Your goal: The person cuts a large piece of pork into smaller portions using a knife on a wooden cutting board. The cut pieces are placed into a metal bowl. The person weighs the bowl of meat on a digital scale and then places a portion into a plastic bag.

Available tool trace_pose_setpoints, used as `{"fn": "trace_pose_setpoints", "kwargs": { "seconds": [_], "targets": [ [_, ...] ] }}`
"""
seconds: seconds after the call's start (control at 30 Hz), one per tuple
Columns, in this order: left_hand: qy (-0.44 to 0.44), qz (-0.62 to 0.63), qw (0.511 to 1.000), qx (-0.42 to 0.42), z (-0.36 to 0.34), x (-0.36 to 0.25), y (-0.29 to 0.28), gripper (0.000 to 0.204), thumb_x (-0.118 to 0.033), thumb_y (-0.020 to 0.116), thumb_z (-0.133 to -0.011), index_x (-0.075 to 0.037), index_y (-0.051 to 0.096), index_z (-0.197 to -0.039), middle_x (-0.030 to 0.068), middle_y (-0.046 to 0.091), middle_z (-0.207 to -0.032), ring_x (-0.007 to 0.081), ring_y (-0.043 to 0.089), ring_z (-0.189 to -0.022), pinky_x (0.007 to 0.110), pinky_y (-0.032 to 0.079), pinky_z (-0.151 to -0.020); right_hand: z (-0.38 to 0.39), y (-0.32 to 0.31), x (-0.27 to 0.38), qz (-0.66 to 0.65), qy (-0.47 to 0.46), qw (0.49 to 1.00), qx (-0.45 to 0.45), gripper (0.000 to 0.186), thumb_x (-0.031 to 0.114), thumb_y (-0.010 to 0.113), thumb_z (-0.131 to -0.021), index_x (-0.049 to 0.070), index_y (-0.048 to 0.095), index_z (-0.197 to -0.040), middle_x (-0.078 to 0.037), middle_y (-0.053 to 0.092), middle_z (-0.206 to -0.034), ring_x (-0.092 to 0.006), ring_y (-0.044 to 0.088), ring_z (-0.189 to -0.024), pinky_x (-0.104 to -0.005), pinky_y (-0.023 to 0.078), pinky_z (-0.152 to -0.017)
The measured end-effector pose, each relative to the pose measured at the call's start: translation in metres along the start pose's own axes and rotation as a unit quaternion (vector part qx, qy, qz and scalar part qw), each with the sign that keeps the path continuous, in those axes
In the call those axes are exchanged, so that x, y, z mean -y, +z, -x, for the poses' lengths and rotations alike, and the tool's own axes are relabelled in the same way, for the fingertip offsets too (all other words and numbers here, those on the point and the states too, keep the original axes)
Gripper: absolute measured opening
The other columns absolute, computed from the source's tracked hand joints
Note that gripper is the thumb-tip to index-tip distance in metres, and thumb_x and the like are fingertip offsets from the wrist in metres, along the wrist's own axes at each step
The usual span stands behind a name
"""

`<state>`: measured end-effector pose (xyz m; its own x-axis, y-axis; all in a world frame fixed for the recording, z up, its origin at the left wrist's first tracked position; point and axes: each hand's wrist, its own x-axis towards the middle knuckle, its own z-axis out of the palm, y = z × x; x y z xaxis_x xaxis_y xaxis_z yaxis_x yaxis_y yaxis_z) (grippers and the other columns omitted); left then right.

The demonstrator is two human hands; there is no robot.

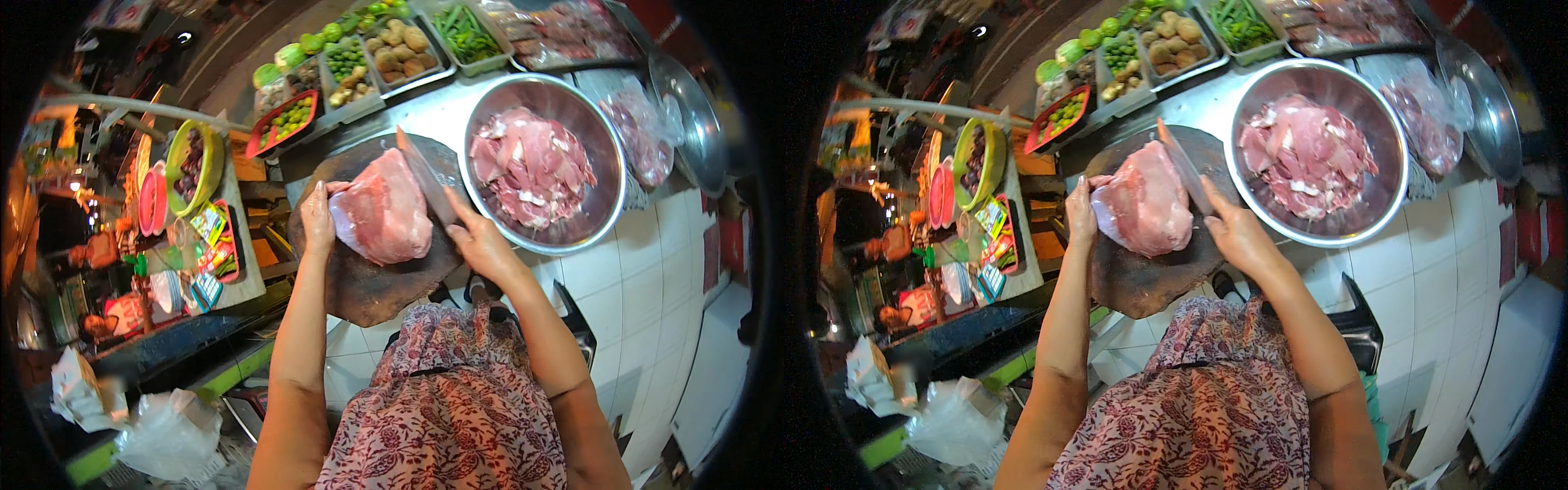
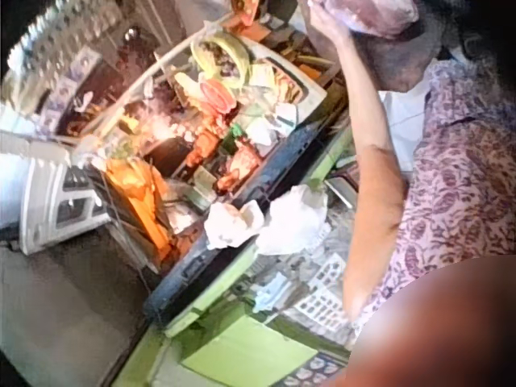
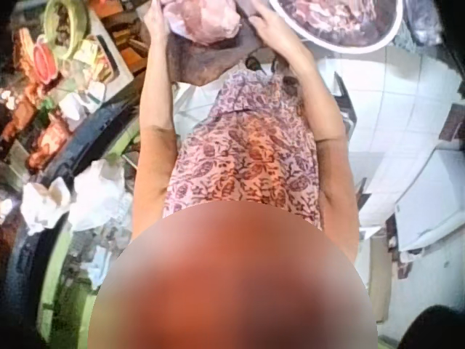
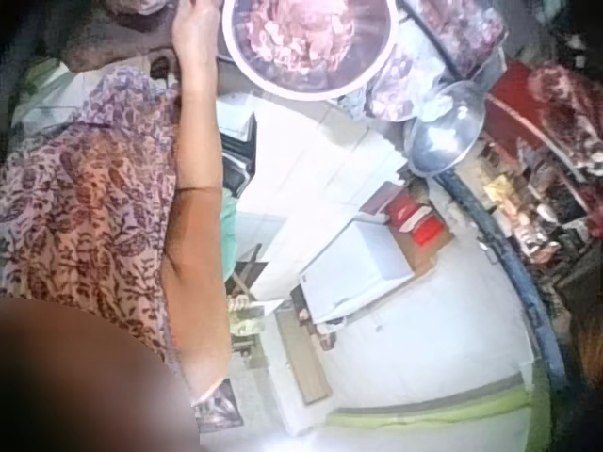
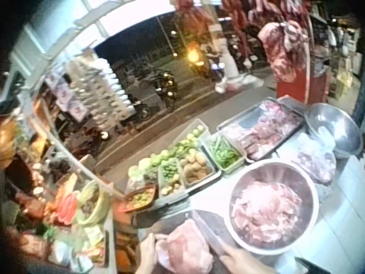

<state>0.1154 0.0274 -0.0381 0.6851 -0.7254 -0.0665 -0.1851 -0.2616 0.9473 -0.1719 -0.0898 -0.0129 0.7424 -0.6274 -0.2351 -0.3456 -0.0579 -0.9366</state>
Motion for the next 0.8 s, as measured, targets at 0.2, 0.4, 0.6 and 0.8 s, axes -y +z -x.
{"fn": "trace_pose_setpoints", "kwargs": {
  "seconds": [0.2,0.4,0.6,0.8],
  "targets": [
    [-0.016,-0.048,0.998,-0.043,0.01,0.024,-0.03,0.034,-0.024,0.053,-0.104,0.002,0.073,-0.094,0.0064,0.07,-0.091,0.0142,0.063,-0.089,0.03,0.049,-0.085,0.025,-0.007,0.035,-0.037,0.075,0.996,-0.027,0.067,0.004,0.053,-0.096,0.02,0.032,-0.157,0.0,0.052,-0.064,-0.0075,0.046,-0.048,-0.0267,0.042,-0.045],
    [-0.002,0.02,1.0,0.008,0.015,0.032,-0.045,0.019,-0.014,0.06,-0.098,0.002,0.07,-0.098,0.0049,0.07,-0.095,0.0121,0.062,-0.091,0.028,0.049,-0.084,0.046,0.019,0.068,-0.038,0.035,0.998,-0.031,0.07,0.0,0.054,-0.095,0.017,0.029,-0.158,-0.001,0.053,-0.066,-0.0084,0.046,-0.051,-0.0271,0.043,-0.048],
    [-0.027,0.012,0.999,-0.019,0.029,0.027,-0.04,0.007,-0.001,0.06,-0.095,0.002,0.065,-0.098,0.0049,0.069,-0.093,0.012,0.064,-0.087,0.029,0.054,-0.079,0.035,0.064,0.082,0.074,-0.002,0.997,0.025,0.067,0.0,0.056,-0.095,0.017,0.033,-0.155,-0.014,0.071,-0.092,-0.0132,0.056,-0.061,-0.0282,0.048,-0.06],
    [-0.049,0.04,0.998,0.007,0.018,0.024,-0.053,0.006,-0.002,0.058,-0.096,0.002,0.063,-0.096,0.0082,0.067,-0.09,0.014,0.065,-0.078,0.028,0.054,-0.069,0.039,0.076,0.089,-0.002,0.051,0.999,-0.01,0.067,0.002,0.053,-0.098,0.02,0.029,-0.158,-0.003,0.055,-0.071,-0.0079,0.048,-0.053,-0.0269,0.044,-0.045]
  ]
}}
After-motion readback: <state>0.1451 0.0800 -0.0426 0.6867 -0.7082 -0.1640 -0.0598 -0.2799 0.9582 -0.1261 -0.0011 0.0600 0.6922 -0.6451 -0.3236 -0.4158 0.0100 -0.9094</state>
